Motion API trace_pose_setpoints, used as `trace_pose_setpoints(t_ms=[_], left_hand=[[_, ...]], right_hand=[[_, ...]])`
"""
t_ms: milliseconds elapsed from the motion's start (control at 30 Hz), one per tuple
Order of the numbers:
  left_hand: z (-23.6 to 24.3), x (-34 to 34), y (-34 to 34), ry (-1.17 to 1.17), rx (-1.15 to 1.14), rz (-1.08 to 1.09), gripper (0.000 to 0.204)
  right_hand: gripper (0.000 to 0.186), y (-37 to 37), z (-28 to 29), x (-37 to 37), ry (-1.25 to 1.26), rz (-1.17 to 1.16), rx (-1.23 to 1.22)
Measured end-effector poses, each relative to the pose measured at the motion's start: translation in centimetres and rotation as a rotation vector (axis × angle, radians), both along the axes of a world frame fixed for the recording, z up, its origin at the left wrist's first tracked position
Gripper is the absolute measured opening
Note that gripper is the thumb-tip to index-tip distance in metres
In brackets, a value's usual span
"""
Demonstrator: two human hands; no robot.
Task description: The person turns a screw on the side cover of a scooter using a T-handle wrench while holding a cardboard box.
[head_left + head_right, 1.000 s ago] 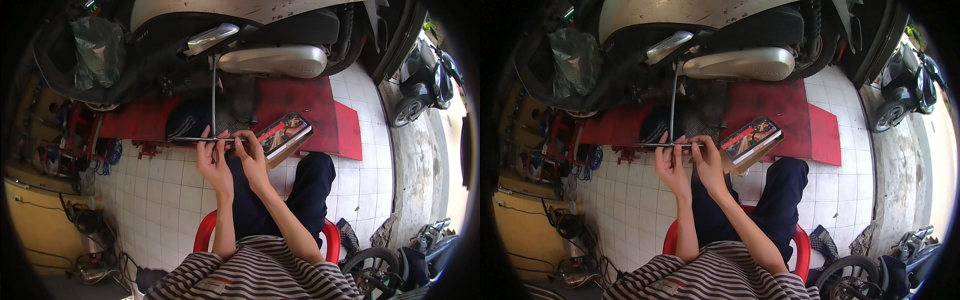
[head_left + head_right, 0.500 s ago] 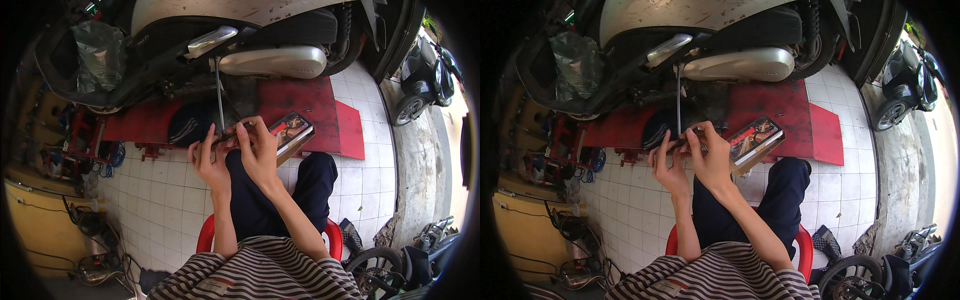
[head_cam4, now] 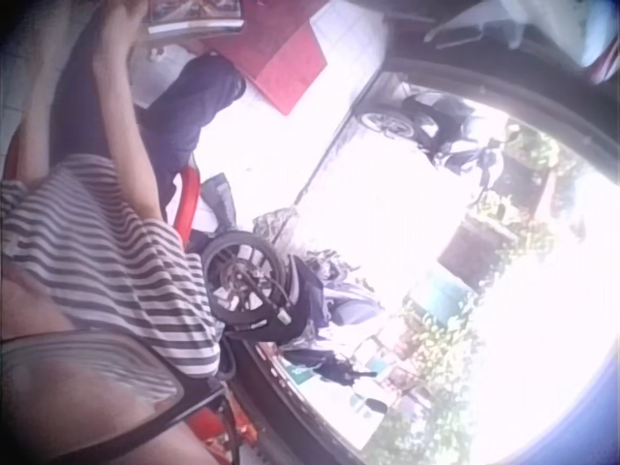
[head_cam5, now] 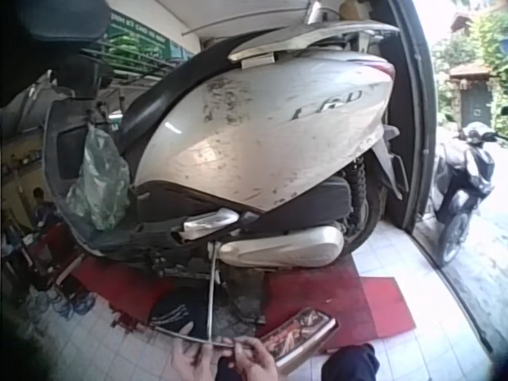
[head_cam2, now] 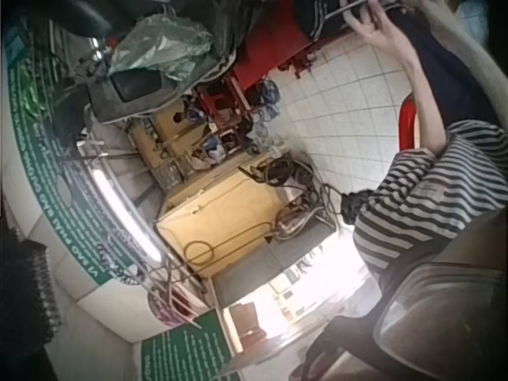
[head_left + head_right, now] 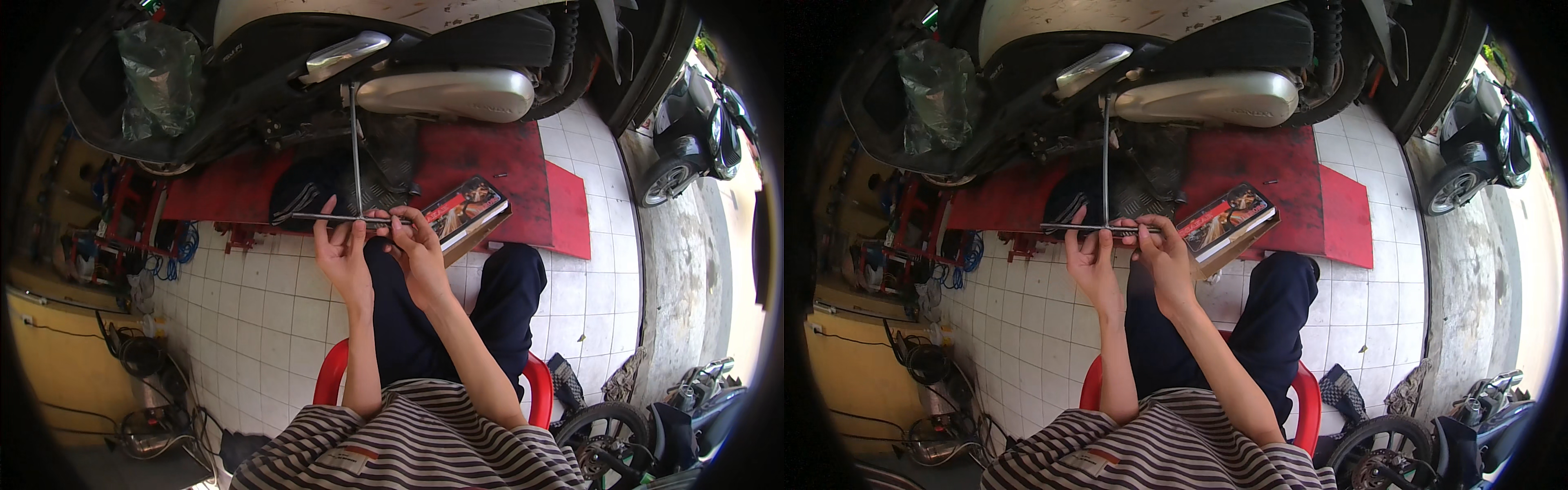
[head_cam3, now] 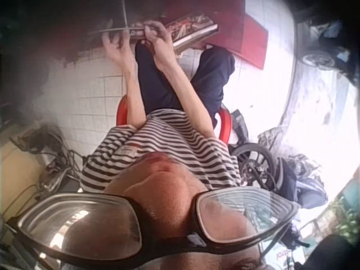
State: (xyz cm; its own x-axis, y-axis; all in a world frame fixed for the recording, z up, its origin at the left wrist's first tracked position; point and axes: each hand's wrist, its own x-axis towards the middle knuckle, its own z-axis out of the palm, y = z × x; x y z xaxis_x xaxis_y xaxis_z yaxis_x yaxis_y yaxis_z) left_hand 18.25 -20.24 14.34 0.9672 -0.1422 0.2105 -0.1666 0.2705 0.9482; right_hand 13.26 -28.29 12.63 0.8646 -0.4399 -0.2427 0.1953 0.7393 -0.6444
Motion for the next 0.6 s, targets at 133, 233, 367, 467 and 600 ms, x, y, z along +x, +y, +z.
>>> trace_pose_setpoints(t_ms=[133, 233, 367, 467, 600], left_hand=[[-1.5, -0.5, -0.5, -0.126, 0.217, 0.029, 0.027], [-1.9, 0.2, -0.6, -0.294, 0.317, 0.039, 0.029], [-0.3, -0.2, -0.4, -0.359, 0.43, 0.134, 0.029], [0.2, 0.3, 0.3, -0.382, 0.46, 0.214, 0.03], [0.3, 0.7, 0.5, -0.524, 0.563, 0.241, 0.032]], right_hand=[[0.022, 1.8, -0.7, -0.3, 0.06, 0.033, 0.024], [0.03, 2.4, -1.6, -0.9, 0.092, 0.038, -0.134], [0.04, 2.2, -1.5, -1.1, 0.107, -0.101, -0.537], [0.046, 1.3, 1.7, -1.2, 0.005, -0.204, -0.881], [0.046, -0.4, 6.4, -0.8, -0.126, -0.284, -1.144]])
